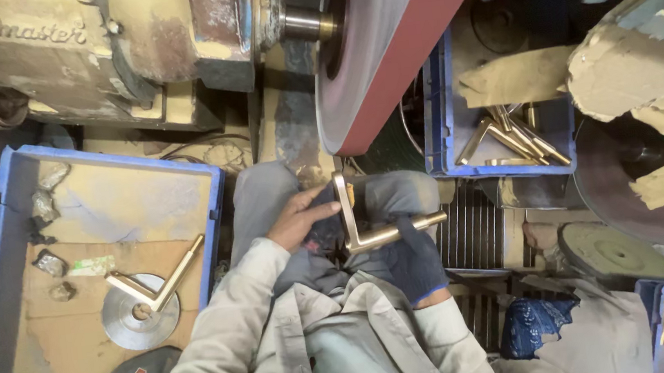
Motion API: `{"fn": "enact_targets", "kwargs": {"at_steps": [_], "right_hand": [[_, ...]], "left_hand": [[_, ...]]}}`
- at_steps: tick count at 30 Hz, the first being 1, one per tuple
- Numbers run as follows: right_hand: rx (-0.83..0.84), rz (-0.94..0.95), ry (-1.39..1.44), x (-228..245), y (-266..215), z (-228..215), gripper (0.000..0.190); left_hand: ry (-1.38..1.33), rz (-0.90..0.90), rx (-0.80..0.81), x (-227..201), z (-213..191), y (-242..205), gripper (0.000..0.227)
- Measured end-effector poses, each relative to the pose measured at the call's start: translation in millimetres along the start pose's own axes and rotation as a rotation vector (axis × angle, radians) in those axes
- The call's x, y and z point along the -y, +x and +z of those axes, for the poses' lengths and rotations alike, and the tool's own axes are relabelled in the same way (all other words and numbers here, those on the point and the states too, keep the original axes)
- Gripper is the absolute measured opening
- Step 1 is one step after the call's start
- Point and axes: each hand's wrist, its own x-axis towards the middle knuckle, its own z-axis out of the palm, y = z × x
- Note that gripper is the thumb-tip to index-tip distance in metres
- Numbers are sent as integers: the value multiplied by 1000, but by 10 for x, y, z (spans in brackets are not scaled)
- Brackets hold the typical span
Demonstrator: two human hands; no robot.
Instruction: The person sits at a belt grinding machine and repeatedly presses L-shaped brass parts against the moving belt to smooth edges. They handle the parts one at a time, rotating them to grind different surfaces, then place them into a blue bin.
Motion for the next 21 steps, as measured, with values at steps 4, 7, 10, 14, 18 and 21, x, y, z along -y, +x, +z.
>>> {"fn": "enact_targets", "kwargs": {"at_steps": [4, 7, 10, 14, 18, 21], "right_hand": [[-54, 28, 1, 104, -122, 130, 22], [7, -14, 5, 188, -119, 197, 24], [62, -48, -1, 242, -160, 205, 31], [83, -36, 25, 179, -154, 148, 34], [120, 66, 67, 75, 3, 68, 34], [71, 94, 80, 7, 68, -20, 37]], "left_hand": [[17, -3, -25, -135, 218, -208, 52], [10, 11, -32, -245, 311, -262, 50], [-51, 49, -21, -301, 354, -278, 44], [-121, 42, -69, -232, 388, -252, 41], [-133, -18, -89, -108, 371, -200, 44], [-15, -17, -89, 7, 282, -174, 48]]}}
